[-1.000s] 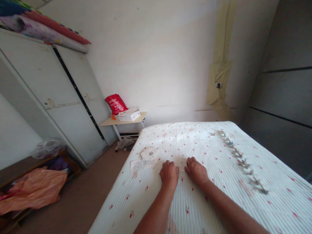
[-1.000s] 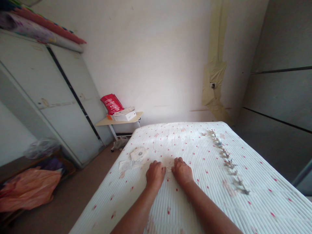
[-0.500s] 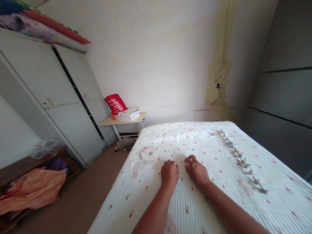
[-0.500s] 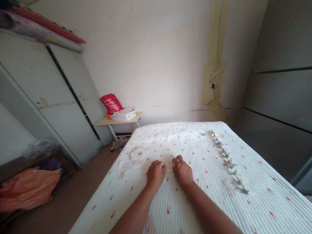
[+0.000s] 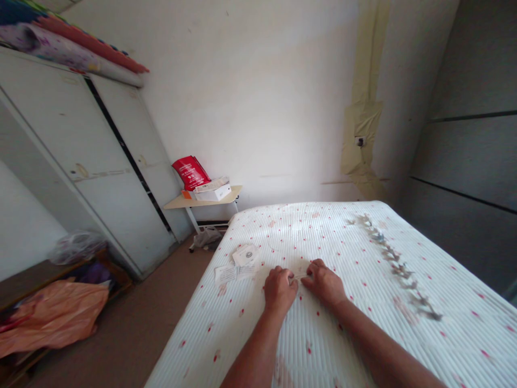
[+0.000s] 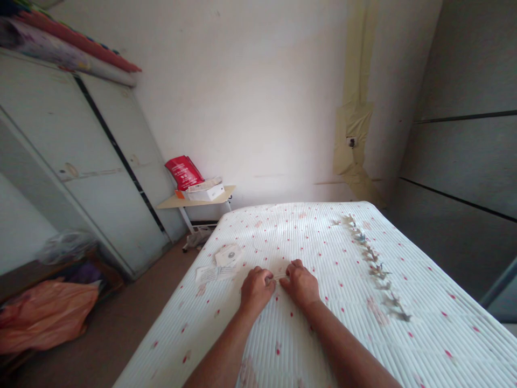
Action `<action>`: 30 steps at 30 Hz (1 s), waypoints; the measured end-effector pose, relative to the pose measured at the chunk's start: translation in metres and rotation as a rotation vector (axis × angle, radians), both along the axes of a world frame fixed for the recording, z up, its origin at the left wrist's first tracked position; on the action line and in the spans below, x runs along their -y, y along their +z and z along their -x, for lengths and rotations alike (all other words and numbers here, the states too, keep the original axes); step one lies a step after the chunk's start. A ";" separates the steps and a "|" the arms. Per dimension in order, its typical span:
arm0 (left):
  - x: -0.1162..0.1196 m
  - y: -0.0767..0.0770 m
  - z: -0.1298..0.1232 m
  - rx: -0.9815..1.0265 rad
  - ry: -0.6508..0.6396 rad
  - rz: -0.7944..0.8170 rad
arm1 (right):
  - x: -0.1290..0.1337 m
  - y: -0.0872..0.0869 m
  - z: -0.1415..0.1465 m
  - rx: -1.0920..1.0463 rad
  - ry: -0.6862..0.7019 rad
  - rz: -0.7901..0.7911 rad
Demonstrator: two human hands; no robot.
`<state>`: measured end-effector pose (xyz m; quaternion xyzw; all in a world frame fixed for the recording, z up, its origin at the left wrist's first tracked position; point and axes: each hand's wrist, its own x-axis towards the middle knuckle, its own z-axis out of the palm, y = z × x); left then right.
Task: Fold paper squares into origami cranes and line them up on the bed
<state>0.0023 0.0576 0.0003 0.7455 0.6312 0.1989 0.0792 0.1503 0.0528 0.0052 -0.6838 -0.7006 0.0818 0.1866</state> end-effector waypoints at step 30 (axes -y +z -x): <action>0.004 0.009 0.001 0.012 0.004 0.061 | -0.007 0.007 -0.010 -0.123 0.028 0.080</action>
